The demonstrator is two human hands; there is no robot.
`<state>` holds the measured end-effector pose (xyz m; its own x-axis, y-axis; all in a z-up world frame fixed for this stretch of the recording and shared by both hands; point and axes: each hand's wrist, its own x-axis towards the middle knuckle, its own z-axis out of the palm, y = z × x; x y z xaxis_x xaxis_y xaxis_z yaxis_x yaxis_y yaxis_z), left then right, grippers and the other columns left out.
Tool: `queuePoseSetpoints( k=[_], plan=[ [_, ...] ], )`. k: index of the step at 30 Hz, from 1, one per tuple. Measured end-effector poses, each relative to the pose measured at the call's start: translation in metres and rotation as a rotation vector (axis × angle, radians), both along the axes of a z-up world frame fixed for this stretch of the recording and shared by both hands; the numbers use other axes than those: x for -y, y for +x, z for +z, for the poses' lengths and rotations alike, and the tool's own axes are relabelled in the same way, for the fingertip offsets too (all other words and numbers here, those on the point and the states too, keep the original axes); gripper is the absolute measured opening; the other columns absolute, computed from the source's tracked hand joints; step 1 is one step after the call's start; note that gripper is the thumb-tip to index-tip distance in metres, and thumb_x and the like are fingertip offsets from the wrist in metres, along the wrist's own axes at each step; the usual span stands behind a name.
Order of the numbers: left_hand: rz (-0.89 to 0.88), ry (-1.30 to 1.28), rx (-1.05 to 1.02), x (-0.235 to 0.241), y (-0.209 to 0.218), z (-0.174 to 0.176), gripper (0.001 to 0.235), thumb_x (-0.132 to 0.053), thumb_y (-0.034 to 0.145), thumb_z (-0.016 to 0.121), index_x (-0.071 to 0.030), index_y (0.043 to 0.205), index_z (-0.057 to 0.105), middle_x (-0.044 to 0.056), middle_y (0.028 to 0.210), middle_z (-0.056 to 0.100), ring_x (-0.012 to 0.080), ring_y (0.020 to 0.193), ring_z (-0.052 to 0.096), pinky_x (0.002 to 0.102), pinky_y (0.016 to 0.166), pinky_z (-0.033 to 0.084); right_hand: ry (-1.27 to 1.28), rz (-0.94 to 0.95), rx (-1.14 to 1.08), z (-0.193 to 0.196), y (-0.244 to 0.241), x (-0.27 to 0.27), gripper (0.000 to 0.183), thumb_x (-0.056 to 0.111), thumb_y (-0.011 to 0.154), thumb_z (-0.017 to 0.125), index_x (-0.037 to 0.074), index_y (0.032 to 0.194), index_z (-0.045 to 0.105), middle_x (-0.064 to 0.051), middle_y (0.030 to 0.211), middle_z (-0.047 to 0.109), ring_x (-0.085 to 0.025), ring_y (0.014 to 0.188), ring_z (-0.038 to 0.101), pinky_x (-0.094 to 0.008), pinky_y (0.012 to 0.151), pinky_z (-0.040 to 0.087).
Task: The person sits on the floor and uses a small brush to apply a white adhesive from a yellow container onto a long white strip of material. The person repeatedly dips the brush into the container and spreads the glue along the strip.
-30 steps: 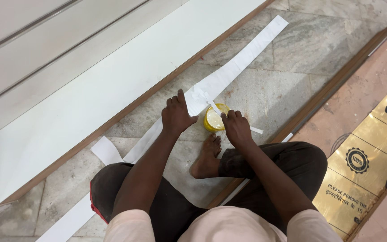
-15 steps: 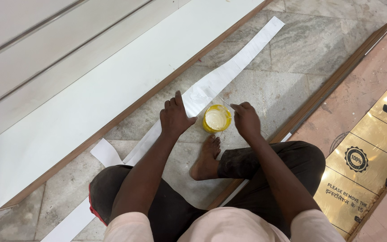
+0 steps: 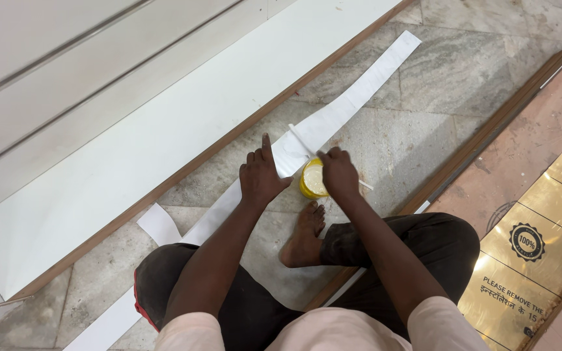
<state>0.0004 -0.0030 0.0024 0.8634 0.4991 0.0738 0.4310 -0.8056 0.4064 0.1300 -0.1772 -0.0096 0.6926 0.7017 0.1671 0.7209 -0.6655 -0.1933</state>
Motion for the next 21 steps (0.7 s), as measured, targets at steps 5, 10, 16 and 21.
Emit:
queuePoseSetpoints(
  k=[5,10,16,21],
  plan=[
    [0.011,-0.012,0.041,-0.001,-0.002,-0.001,0.132,-0.049,0.064,0.093,0.002,0.158,0.015,0.017,0.120,0.064,0.0312,0.109,0.062,0.046,0.082,0.056,0.007,0.196,0.050,-0.003,-0.019,-0.006,0.043,-0.001,0.086,0.061,0.010,0.126,0.073,-0.012,0.104,0.066,-0.030,0.097,0.063,-0.039,0.072,0.057],
    [0.026,-0.049,0.013,-0.002,-0.001,-0.001,0.135,-0.048,0.063,0.093,0.001,0.159,0.012,0.020,0.123,0.062,0.0329,0.112,0.061,0.045,0.087,0.054,0.335,0.055,-0.114,-0.003,-0.008,0.010,0.032,0.003,0.090,0.065,0.010,0.119,0.076,-0.012,0.105,0.067,-0.031,0.097,0.065,-0.041,0.079,0.056],
    [0.029,-0.062,0.027,0.000,0.002,0.001,0.134,-0.047,0.062,0.094,-0.001,0.159,0.013,0.020,0.124,0.061,0.0331,0.113,0.061,0.045,0.088,0.054,0.182,-0.082,-0.036,-0.009,-0.001,0.023,0.035,0.003,0.093,0.064,0.010,0.125,0.074,-0.014,0.107,0.066,-0.031,0.095,0.063,-0.042,0.077,0.055],
    [0.031,-0.063,0.031,-0.002,0.002,0.003,0.133,-0.046,0.063,0.094,-0.002,0.159,0.014,0.019,0.123,0.062,0.0332,0.114,0.060,0.045,0.087,0.055,0.038,0.156,-0.011,0.000,-0.037,0.054,0.044,0.002,0.086,0.064,0.009,0.128,0.071,-0.014,0.107,0.066,-0.032,0.097,0.061,-0.041,0.074,0.055]
  ],
)
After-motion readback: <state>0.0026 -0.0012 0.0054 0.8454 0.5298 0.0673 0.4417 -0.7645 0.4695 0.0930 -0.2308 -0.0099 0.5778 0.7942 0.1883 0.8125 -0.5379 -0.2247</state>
